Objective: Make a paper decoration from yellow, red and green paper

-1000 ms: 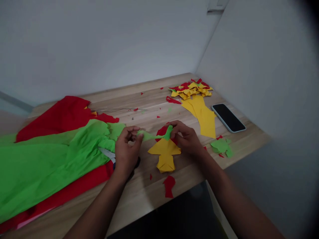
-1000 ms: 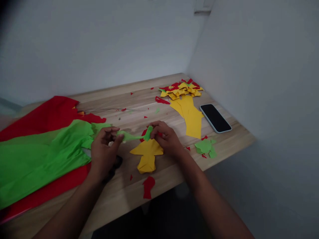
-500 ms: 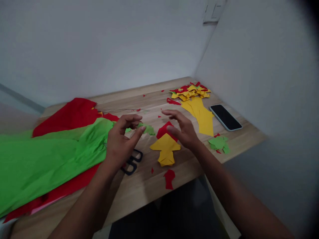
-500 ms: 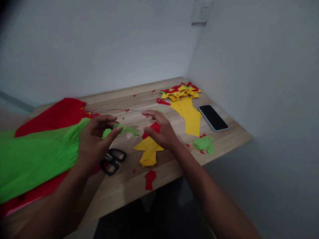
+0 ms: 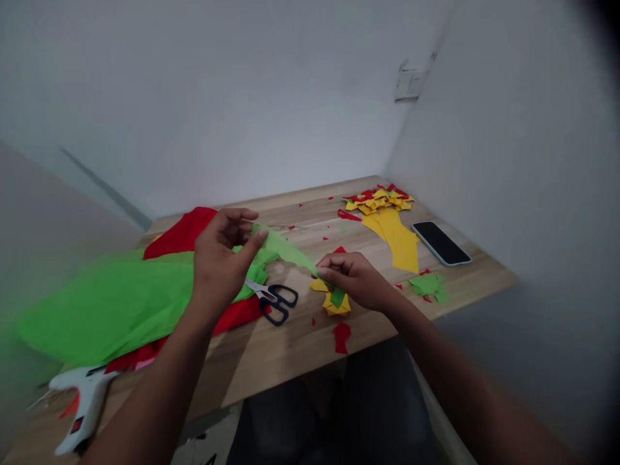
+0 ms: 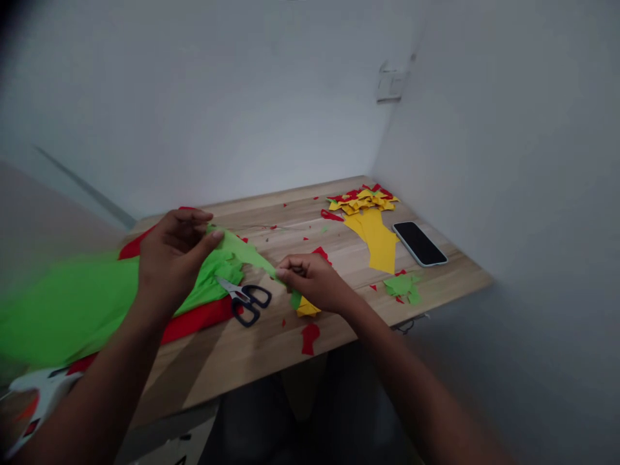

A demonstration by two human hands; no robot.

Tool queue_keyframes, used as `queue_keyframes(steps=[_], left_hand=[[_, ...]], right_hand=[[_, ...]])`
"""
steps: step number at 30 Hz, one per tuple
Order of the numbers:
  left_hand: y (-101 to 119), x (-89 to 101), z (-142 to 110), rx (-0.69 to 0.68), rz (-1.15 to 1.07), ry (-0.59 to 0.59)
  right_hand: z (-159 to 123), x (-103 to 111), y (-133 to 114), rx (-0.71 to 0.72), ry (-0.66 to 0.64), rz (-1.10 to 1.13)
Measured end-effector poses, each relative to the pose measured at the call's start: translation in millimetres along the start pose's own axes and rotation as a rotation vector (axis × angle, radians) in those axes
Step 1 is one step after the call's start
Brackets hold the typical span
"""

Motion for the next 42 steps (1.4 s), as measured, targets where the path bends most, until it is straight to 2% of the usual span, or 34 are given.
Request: queue_keyframes(steps=[5,7,9,10,13,15,19,24,26,28,30,34,36,39,42], left_hand=[[0.6,7.1,-2.8,0.036,-0.019,0.039],[7.0,4.6,-4.2,0.005,-0.013,-0.012],[16.4,-0.7,-6.3,-0.043,0.005,-0.106],[21.5,-3.5,-7.7,-0.067,0.016,-0.154],[33.7,-8.4,-11.5,-0.113,0.034,-0.246],[35.8,-7.4,-12.9,-0.119,0.054,-0.264],[21.1,8.7,-12.6,-0.077,0.072,-0.168],[-8.9,26.7,-15.7,0.06,-0.051,-0.002],[-12.4,24.4,-18.3,0.083,-0.065,0.004],[-9.4,17.4,-20.5,0.077,-0.066,-0.037],[-1.8,8.8,-22.4,0.057,-0.06,-0.099],[18.7,-7.0,-26.5,0.0,-0.013,-0.237],[27.8,-13.5,-29.5,-0.033,0.028,-0.301],[34.5,-17.7,-33.8,-0.059,0.077,-0.329],[29.9,-12.2,-37.5,-0.038,0.091,-0.274]], right_hand=[[-17.7,0.3,13.4,-0.101,-0.041,0.051],[-15.9,4.8,8.9,-0.017,0.054,-0.04],[-9.9,6.4,-4.5,0.128,0.163,-0.142],[-5.2,3.4,-12.0,0.185,0.169,-0.176],[12.3,-16.7,-27.2,0.222,0.003,-0.236],[20.8,-29.2,-29.2,0.191,-0.098,-0.279],[19.7,-35.5,-13.7,0.086,-0.126,-0.229],[-10.3,-30.4,17.3,-0.106,-0.129,-0.035],[-23.3,-31.3,26.8,-0.19,-0.155,0.065],[-32.4,-33.7,32.2,-0.214,-0.207,0.118],[-35.4,-32.0,32.9,-0.161,-0.204,0.109],[-28.1,-13.3,13.5,0.139,0.116,-0.06],[-22.4,-16.1,0.5,0.243,0.129,-0.156],[-14.5,-33.3,-5.3,0.219,0.0,-0.192],[-17.1,-43.4,4.9,0.108,0.032,-0.172]])
Point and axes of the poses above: each hand's wrist, its own z-axis towards the middle knuckle, its own x-axis out of the back of the hand, y = z × x, the point moved 5 cm from there along z, towards the middle knuckle, and after that the axes turned 7 degrees about z, right-handed, at the moved point
